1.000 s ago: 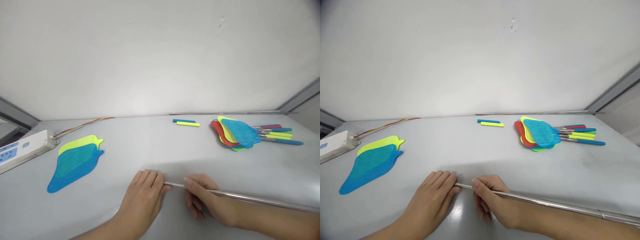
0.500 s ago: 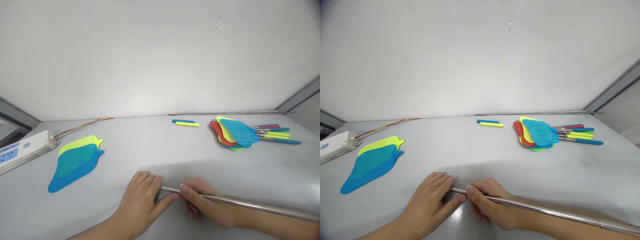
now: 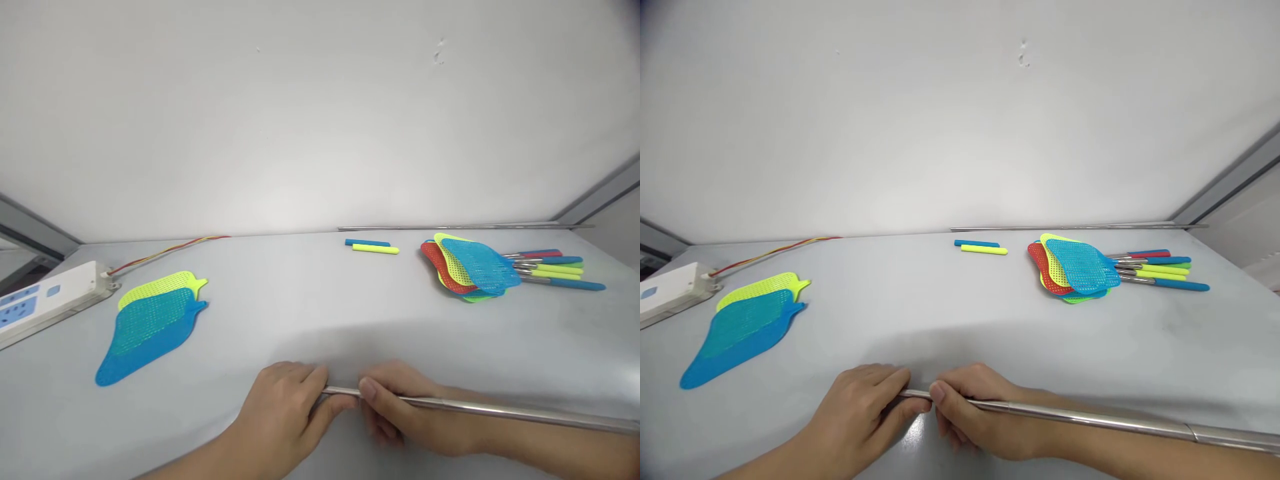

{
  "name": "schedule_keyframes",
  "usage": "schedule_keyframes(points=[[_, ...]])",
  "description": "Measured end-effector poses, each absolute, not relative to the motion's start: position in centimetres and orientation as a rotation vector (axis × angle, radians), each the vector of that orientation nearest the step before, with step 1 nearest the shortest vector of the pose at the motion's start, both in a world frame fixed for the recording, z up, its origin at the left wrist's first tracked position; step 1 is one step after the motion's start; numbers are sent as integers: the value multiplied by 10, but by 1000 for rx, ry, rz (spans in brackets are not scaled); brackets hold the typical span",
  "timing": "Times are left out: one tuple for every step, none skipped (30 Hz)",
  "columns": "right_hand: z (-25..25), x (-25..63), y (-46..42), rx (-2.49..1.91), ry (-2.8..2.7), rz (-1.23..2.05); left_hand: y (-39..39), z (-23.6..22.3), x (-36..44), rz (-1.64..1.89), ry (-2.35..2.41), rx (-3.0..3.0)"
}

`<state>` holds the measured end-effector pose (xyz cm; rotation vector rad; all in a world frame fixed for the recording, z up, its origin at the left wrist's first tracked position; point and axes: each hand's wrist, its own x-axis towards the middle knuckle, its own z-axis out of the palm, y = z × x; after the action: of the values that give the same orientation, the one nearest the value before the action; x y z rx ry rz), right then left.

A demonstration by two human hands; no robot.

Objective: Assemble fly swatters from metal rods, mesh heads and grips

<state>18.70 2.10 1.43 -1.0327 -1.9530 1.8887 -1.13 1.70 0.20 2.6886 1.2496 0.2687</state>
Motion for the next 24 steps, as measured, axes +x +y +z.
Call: schedule_keyframes(points=[[16,188,22,-1007,-1987,1896,17,2,-11,262,1240,2695],[18,189,23,-979,-2016,1899,17,3,-11,250,1231,2697],[20,189,24,-954,-2040,1896,16,3,-11,237,1218,2695],[21,190,24,-932,-2056,1891,16,3,-11,227,1204,2692],[22,190,24,-914,-2067,1883,16,4,-11,219,1188,2689],[22,190,24,-900,-2076,1876,15,4,-10,212,1174,2689],[22,190,24,-896,-2081,1868,15,4,-10,209,1158,2692],[22,190,24,-899,-2086,1861,14,5,-10,205,1141,2696],[23,189,25,-908,-2089,1855,14,5,-10,199,1129,2697],[23,189,25,-918,-2091,1855,14,5,-10,193,1119,2695],[23,189,25,-927,-2092,1855,14,5,-10,186,1112,2687],[24,188,25,-933,-2088,1857,14,5,-10,177,1111,2675],[24,188,26,-937,-2086,1859,15,5,-10,169,1116,2662],[25,188,26,-940,-2084,1862,15,5,-10,161,1122,2651],[25,188,26,-943,-2080,1864,15,5,-10,155,1125,2644],[25,188,26,-944,-2076,1864,15,5,-9,148,1122,2643],[24,188,26,-947,-2068,1870,15,5,-9,141,1117,2646],[23,188,26,-954,-2055,1884,15,5,-9,139,1109,2651],[22,188,26,-965,-2032,1907,15,4,-9,139,1105,2650],[20,188,26,-976,-2002,1934,16,4,-9,143,1107,2642],[19,188,25,-988,-1972,1958,16,4,-9,153,1111,2625],[17,188,25,-994,-1945,1973,16,4,-9,165,1123,2601],[16,189,25,-996,-1926,1977,16,4,-9,176,1136,2575],[15,189,25,-991,-1915,1973,16,4,-9,185,1151,2555]])
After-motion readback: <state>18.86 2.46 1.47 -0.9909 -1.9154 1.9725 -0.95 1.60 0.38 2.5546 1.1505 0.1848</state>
